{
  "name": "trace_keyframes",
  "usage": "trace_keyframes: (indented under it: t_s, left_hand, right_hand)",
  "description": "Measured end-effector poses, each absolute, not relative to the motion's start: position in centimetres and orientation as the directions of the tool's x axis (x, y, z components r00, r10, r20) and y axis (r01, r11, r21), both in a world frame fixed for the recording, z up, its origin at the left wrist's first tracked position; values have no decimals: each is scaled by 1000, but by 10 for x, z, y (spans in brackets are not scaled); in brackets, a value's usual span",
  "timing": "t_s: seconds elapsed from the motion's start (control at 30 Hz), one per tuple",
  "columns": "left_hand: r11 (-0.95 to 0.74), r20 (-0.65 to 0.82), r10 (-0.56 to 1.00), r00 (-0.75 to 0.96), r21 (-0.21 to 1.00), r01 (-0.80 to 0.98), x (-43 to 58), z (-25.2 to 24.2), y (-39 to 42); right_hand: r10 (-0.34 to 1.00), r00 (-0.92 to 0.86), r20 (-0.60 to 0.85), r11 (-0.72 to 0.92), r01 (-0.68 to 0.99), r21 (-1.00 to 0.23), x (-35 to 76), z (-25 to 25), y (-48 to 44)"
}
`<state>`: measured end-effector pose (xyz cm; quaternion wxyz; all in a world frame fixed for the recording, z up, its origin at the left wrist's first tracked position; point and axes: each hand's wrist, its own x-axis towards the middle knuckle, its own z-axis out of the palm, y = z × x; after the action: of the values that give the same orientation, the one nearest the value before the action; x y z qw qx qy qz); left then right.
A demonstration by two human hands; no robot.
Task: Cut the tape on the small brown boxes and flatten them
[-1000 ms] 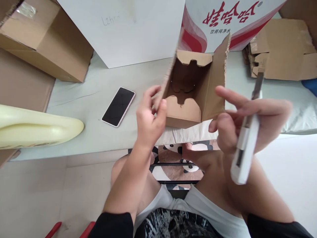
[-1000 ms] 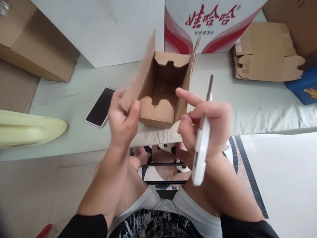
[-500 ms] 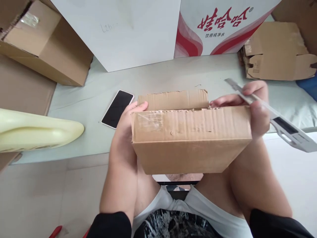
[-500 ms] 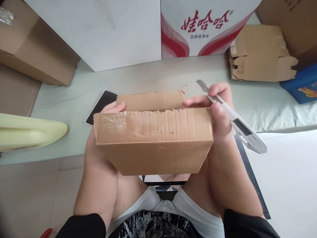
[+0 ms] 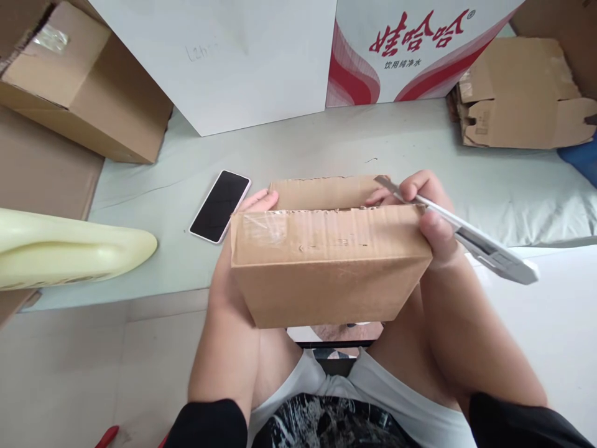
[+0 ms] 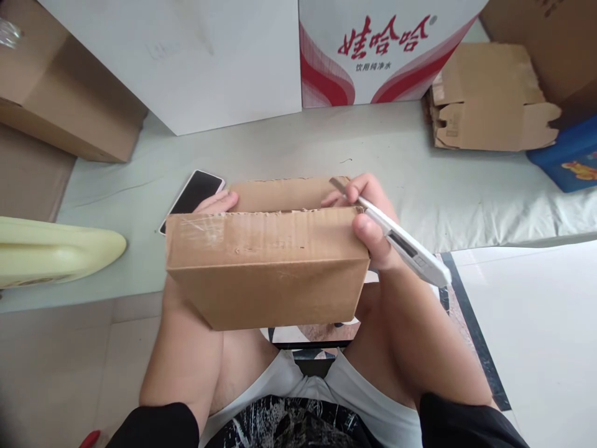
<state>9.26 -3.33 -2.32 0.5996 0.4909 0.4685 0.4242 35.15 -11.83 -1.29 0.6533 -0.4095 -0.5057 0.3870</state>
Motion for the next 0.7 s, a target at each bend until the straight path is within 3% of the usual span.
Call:
trace_keyframes:
  t_s: [0.07,0.1,0.17,0.27,0.6,0.7]
  left_hand:
    - [235,-222,959,177,971,-54,100,-23,-27]
    - [182,-158,974,164,973,-140,104,-21,-25]
    - [230,-119,908,401,943,-242,109,-14,-25]
    - [409,-214,776,593,887,-216,110,-6,-29]
    - [408,-301,750,589,911,-54,99,-8,-28]
    - [418,-301,760,576,905,-79,98,-7,-29]
  right_hand:
    - [835,351,424,462,-28,-887,350,-16,-113]
    - [810,401,427,468,-4,-884,351,-17,-112]
    - [821,441,363,411,-15,-912,353,-18,-109]
    - [859,442,260,328,-85,-941,357,-19,-108]
    - [815,506,283,341,-22,-940,358,-23,-102]
    - [812,516,274,334,-26,-942,357,-23,-102]
